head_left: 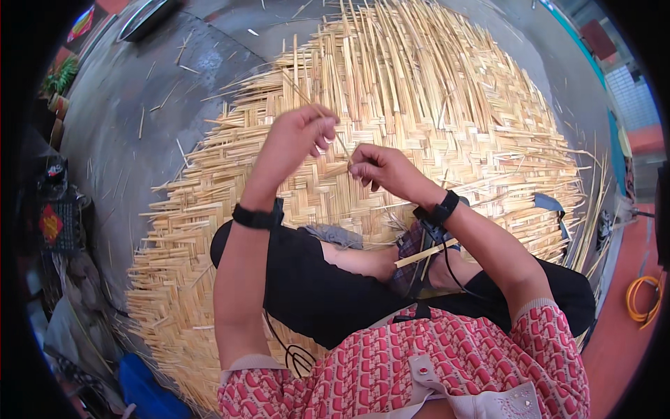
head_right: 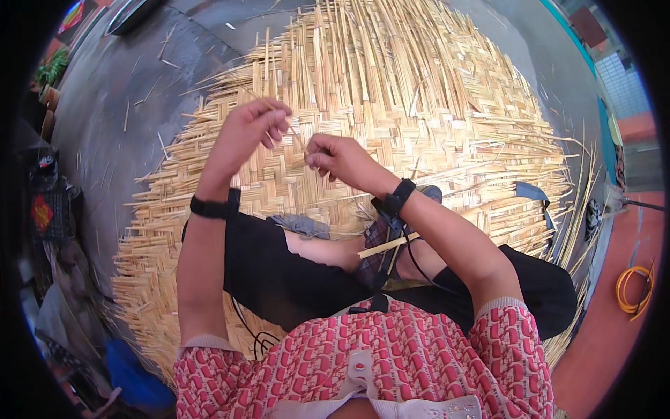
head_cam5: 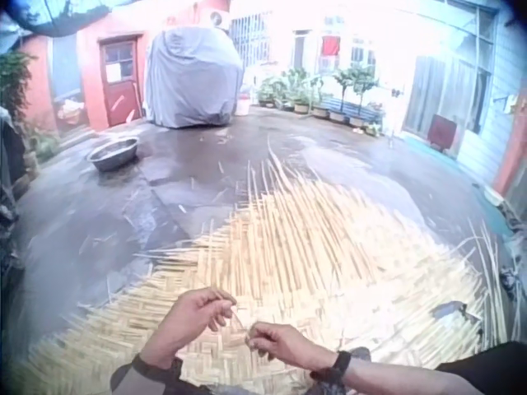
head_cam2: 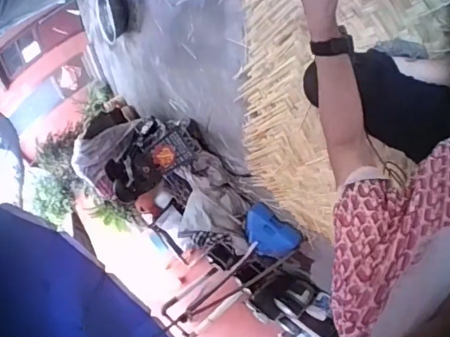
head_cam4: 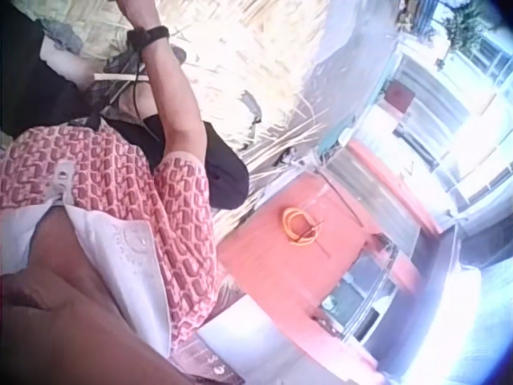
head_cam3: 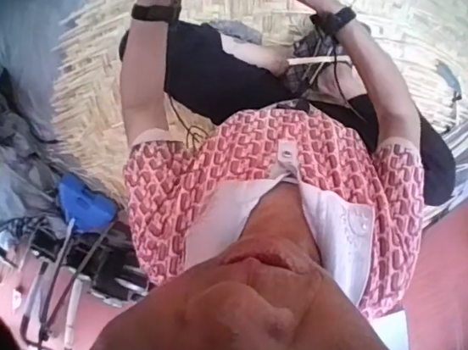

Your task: Weaving thin strips of bamboo into a large circular mat while sitting on the ground.

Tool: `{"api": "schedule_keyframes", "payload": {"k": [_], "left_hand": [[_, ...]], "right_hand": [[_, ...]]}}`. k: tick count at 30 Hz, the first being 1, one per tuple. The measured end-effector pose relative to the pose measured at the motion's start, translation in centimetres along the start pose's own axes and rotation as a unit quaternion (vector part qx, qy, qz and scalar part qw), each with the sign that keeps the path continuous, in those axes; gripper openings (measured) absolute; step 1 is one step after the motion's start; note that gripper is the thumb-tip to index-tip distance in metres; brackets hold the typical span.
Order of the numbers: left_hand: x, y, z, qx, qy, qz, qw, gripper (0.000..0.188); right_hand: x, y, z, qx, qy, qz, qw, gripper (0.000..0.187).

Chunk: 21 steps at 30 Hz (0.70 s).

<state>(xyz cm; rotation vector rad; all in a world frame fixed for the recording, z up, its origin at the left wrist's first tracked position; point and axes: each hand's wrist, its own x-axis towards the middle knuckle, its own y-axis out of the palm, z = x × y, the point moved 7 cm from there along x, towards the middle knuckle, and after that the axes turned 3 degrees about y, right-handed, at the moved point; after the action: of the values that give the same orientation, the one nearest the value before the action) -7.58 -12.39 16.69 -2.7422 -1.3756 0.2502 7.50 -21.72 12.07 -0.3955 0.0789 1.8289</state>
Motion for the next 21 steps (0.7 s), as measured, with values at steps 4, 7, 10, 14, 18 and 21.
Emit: {"api": "schedule_keyframes", "payload": {"k": [4,7,10,14,18,21], "left_hand": [[5.3,-5.9,5.2,0.037,-0.002,-0.213,0.976,0.029],[6.4,-6.6,13.0,-0.006,-0.148,-0.243,0.959,0.03],[7.9,-6.0,16.5,0.104,-0.109,-0.173,0.973,0.03],[9.2,-5.4,18.0,0.099,-0.079,-0.115,0.985,0.025],[9.7,-5.9,17.8,0.126,-0.126,-0.081,0.981,0.021],[9.5,-6.3,17.6,0.067,-0.143,-0.064,0.985,0.016]], "right_hand": [[5.7,-2.3,-2.8,0.14,0.018,-0.093,0.986,0.005],[10.1,-1.9,-4.6,0.176,0.018,-0.109,0.978,0.004],[13.2,-0.8,-6.1,0.103,0.041,-0.097,0.989,0.004],[15.1,-0.2,-6.2,-0.147,0.007,-0.12,0.982,0.012],[15.9,-0.3,-7.2,-0.125,0.05,-0.123,0.983,0.013],[16.2,-0.3,-8.1,-0.068,0.113,-0.112,0.985,0.016]]}}
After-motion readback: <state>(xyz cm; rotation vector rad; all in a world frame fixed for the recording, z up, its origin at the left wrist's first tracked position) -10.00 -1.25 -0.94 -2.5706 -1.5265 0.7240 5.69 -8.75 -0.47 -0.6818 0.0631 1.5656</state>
